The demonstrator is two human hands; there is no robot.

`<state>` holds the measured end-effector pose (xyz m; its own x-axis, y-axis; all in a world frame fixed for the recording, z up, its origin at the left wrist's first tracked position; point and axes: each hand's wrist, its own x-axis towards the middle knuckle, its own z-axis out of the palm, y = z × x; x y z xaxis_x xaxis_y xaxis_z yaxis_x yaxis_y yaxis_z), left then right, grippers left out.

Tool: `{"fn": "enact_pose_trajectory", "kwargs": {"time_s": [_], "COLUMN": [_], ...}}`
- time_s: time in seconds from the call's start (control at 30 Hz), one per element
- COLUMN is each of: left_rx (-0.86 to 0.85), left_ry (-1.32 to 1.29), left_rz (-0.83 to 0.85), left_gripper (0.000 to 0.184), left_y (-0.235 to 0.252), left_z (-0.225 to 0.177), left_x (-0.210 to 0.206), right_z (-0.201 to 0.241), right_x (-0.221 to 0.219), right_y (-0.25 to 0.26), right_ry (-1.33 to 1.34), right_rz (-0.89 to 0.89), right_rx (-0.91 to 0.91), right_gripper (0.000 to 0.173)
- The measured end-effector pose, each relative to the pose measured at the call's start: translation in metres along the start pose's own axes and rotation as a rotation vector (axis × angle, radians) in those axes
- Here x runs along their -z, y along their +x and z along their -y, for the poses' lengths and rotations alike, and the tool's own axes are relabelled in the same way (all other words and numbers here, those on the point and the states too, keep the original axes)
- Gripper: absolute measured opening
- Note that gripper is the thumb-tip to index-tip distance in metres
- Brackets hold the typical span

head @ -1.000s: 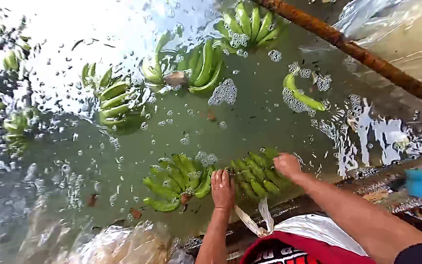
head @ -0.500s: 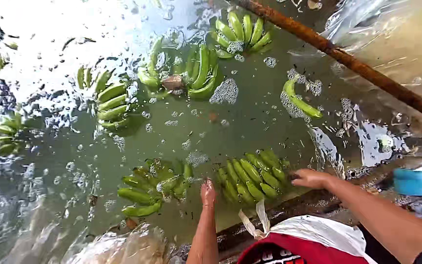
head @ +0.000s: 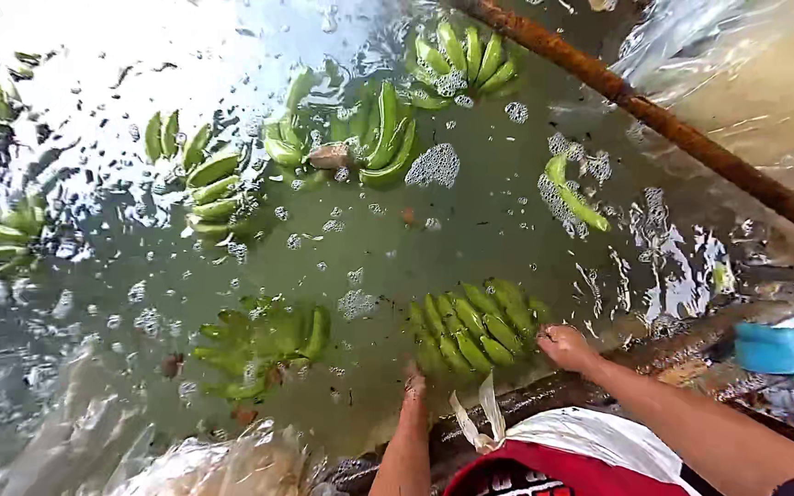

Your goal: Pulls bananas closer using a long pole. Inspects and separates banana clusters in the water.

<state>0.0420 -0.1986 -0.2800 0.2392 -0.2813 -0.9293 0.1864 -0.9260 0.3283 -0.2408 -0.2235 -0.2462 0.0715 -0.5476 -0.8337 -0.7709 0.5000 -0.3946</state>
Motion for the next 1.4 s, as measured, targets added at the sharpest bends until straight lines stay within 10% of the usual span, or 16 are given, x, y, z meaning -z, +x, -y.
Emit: {"fn": "enact_pose_trajectory", "kwargs": {"time_s": [0.2, 0.67, 0.9, 1.07, 1.4], "left_rx": [-0.073, -0.303, -0.428, -0.906, -0.602], "left_ry": [0.393, 0.354, 0.546, 1.031, 1.471], "left_rz": [0.016, -0.024, 0.003, 0.049, 0.108], "left_gripper": [0.05, 0.053, 0.056, 0.084, 0.061], "left_y": [0.004, -0.008, -0.014, -0.036, -0.019], "left_z": [0.001, -0.034, -0.061, -0.059, -0.116], "left_x": [0.01, 0.005, 0.005, 0.0, -0.042], "right_z": [0.014, 0.041, 0.019, 0.02, -0.068], "right_x": [0.016, 0.061, 0.068, 0.075, 0.059], "right_y": [0.019, 0.061, 0.045, 0.01, -0.084], "right_ry": [0.21, -0.252, 0.773, 1.08, -0.205], "right_rz": [-0.362, 0.122, -0.2, -0.281, -0.111], "right_rx": [-0.143, -0.26, -0.401, -0.174, 0.217], "right_gripper": [0.047, 0.043, 0.056, 0.049, 0.025]}}
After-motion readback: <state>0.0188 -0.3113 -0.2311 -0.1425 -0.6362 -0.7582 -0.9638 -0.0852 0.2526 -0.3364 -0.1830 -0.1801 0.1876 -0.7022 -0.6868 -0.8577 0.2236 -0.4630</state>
